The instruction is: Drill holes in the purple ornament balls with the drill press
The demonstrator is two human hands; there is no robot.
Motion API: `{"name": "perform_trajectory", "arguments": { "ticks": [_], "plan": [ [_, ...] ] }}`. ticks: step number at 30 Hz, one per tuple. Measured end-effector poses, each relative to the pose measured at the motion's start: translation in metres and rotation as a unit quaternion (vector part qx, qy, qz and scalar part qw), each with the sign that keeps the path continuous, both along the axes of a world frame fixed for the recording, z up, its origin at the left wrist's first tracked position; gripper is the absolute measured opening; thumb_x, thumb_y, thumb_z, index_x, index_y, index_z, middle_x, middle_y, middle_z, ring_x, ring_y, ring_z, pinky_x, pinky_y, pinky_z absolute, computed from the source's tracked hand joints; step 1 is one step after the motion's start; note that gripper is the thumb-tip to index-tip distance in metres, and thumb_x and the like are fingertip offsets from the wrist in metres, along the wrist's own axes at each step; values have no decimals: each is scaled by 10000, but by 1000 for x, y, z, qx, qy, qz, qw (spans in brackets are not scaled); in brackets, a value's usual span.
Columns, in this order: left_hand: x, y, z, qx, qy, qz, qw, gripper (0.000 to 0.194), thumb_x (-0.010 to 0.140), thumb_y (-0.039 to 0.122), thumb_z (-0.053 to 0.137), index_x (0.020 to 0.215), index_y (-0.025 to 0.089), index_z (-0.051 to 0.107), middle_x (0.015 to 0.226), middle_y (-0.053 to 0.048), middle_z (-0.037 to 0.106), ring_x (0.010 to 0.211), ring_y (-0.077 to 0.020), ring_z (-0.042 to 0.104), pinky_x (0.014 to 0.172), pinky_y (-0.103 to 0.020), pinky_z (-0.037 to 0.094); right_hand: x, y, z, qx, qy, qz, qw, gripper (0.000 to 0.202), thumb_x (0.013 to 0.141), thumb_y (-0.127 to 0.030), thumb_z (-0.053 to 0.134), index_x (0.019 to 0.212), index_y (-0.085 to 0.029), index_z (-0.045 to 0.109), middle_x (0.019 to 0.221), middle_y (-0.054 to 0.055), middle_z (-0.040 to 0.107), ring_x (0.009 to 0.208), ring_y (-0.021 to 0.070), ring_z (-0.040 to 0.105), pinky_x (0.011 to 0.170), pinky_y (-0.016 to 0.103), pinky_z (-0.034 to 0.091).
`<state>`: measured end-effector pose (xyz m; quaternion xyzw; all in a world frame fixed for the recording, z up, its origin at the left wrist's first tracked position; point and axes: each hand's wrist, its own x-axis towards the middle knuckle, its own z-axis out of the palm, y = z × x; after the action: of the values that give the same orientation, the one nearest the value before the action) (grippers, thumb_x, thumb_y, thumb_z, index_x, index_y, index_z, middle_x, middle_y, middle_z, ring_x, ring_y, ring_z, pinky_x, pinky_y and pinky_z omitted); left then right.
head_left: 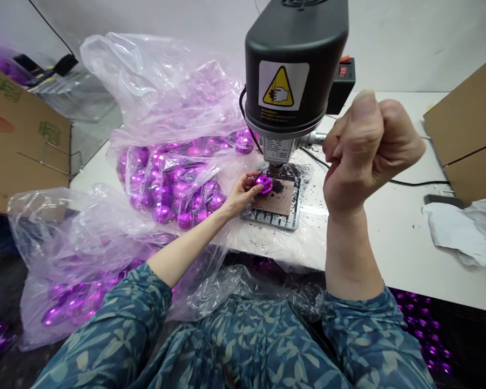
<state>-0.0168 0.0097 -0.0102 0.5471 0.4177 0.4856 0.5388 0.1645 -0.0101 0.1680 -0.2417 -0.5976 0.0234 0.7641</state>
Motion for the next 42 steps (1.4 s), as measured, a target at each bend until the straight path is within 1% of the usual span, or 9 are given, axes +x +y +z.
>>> {"name": "perform_trajectory", "arguments": {
  "ticks": [4,11,16,21,25,29,33,37,42],
  "plan": [
    [7,1,-2,4,8,-13,1000,733,783,686,877,1276,225,591,1181,-92,799,1054,-229,774,921,-353,595,0,1,-2,7,-4,-18,1000,550,1053,-520,509,695,-247,194,592,-43,217,461,85,306,508,334,255],
    [11,-1,-2,59,88,-25,994,642,830,589,874,1291,217,628,1273,-122,753,1174,-271,720,1001,-385,571,0,4,-5,-8,-44,-112,993,519,1074,-596,346,736,-255,148,593,-33,196,449,99,307,462,329,289],
    [13,-6,-7,131,202,14,971,579,821,420,916,1309,207,689,1227,-111,747,1157,-283,679,1011,-405,558,-2,0,0,12,-5,-46,999,564,1056,-579,451,692,-249,173,573,-42,193,435,89,281,468,343,253],
    [16,-8,-6,146,211,7,966,558,854,339,896,1341,189,669,1198,-105,749,1100,-252,704,970,-373,587,-1,1,-4,62,12,4,998,577,1046,-455,585,652,-241,220,527,-60,223,405,66,297,436,312,234],
    [17,-8,-5,148,199,-9,969,568,885,397,877,1357,187,643,1229,-124,751,1112,-264,730,939,-373,609,2,1,-15,58,-11,-9,998,575,1073,-400,544,625,-235,224,503,-57,213,410,63,297,441,306,223],
    [16,-8,-4,153,195,-10,969,574,879,425,881,1345,181,651,1230,-128,756,1113,-268,733,955,-379,604,1,1,-23,111,8,19,994,583,1041,-307,583,604,-222,207,490,-57,198,398,75,246,420,326,181],
    [17,-8,-4,153,180,-14,971,564,871,415,884,1326,173,654,1183,-120,767,1062,-255,738,933,-365,598,-2,4,-30,117,22,-10,993,564,1024,-306,584,583,-224,242,478,-61,219,367,72,214,400,330,167],
    [18,-8,-5,147,164,-17,975,558,868,428,888,1315,186,656,1171,-115,772,1037,-244,740,928,-358,588,-1,6,-38,166,11,-10,986,518,1012,-209,562,617,-218,226,501,-67,222,378,59,240,385,271,223],
    [18,-7,-5,146,178,-10,973,576,858,440,892,1322,188,661,1165,-109,770,1066,-247,726,949,-369,574,2,9,-45,208,-26,-25,978,499,1002,-170,540,666,-233,177,521,-79,220,383,43,234,367,238,274]
  ]
}}
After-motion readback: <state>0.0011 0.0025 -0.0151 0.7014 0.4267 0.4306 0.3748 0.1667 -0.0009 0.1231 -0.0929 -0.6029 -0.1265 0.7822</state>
